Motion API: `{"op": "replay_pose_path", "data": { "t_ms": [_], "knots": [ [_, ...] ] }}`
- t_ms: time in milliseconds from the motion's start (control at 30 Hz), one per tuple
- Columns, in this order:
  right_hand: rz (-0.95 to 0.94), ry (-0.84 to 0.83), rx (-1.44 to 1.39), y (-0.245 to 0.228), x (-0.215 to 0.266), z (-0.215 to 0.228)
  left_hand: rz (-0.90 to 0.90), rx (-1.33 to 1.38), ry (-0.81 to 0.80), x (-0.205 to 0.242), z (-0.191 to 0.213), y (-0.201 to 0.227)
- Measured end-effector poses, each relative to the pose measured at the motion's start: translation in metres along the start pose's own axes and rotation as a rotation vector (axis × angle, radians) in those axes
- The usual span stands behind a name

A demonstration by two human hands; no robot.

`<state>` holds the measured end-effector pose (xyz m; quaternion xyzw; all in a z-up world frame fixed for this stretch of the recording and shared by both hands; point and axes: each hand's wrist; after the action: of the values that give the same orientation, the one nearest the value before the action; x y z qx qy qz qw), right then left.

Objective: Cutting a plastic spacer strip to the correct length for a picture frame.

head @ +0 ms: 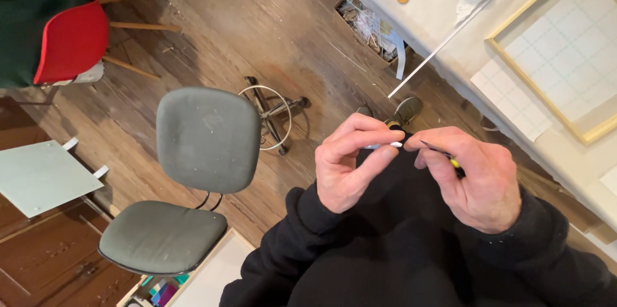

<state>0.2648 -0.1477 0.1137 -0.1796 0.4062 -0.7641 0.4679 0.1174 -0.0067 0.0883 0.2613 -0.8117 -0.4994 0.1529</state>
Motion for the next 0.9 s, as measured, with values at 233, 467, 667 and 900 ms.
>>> {"op": "replay_pose_path", "data": {
  "t_ms": [233,467,667,900],
  "knots": [
    [0.167,-0.022,0.156,-0.014,-0.006,0.016,-0.027,-0.013,-0.057,0.000,-0.008,0.008],
    [0.236,-0.024,0.200,-0.012,-0.004,0.023,-0.037,-0.020,-0.108,-0.006,-0.017,0.019],
    [0.269,-0.052,0.226,-0.014,-0.005,0.027,-0.045,-0.009,-0.120,-0.006,-0.020,0.024],
    [0.307,-0.031,0.250,-0.016,-0.006,0.028,-0.061,-0.038,-0.133,-0.007,-0.021,0.028]
  ]
}}
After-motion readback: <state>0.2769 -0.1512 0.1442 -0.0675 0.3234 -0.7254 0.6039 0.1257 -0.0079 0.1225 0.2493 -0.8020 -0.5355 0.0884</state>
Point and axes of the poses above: each hand's wrist, its own x-axis away from the middle knuckle, its own z-axis out of the back of the hand, y = z × x, and after that the axes turned 14 degrees about x, right-handed
